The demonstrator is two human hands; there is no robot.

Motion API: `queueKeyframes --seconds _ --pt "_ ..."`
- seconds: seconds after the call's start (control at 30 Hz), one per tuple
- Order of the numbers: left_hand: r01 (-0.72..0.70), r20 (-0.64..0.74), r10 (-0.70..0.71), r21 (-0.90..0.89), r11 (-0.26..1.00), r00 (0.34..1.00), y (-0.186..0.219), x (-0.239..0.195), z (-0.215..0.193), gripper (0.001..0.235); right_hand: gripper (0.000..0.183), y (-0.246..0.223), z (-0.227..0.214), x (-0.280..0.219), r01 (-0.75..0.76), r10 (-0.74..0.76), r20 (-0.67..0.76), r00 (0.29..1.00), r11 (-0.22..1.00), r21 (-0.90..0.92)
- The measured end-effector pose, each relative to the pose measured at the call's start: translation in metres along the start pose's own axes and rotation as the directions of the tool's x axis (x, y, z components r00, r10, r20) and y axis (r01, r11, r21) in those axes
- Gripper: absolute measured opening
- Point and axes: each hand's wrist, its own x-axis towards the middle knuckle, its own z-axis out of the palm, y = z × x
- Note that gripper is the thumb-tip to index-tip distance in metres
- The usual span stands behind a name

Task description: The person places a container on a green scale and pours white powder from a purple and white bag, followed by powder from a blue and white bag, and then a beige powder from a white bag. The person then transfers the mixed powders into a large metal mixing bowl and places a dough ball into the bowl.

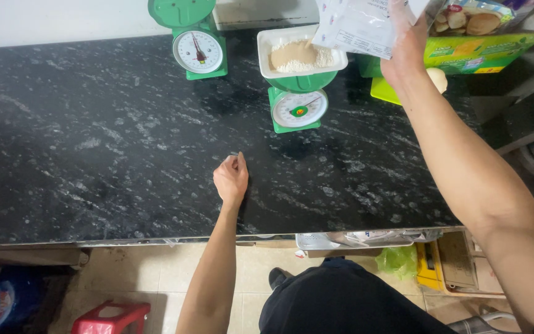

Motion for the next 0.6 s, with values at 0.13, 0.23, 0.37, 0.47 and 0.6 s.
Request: queueKeyframes --seconds 0.13,0.23,0.37,0.47,0.6 --pt "-0.044 -0.033 0.043 -0.031 0.999 0.999 0.0008 -0.0011 -0.0008 0.051 0.051 -0.0021 -0.0021 -0.0017 0.003 -0.003 0.006 1.0 1.0 -0.009" --pt "-0.03 -0.024 0.029 -0.032 0.999 0.999 0.0013 -0.0003 -0.001 0.05 0.049 -0.0059 -0.0013 -0.0035 0.002 -0.002 0.028 1.0 1.0 -0.019" --pt "0.022 -0.003 -0.022 0.023 0.999 1.0 0.0004 0.0012 0.0006 0.046 0.051 -0.005 -0.001 -0.0042 -0.009 0.009 0.038 0.999 1.0 0.006" --pt "-0.017 -0.004 0.017 -0.022 1.0 1.0 0.0009 -0.0001 -0.0017 0.048 0.042 -0.0072 0.003 -0.0046 0.003 -0.004 0.024 1.0 0.999 0.037" --pt "-0.029 -0.011 0.029 -0.022 0.999 1.0 0.0006 -0.0006 -0.0011 0.053 0.041 0.0017 -0.0027 0.0007 0.013 -0.013 0.005 1.0 0.998 0.067"
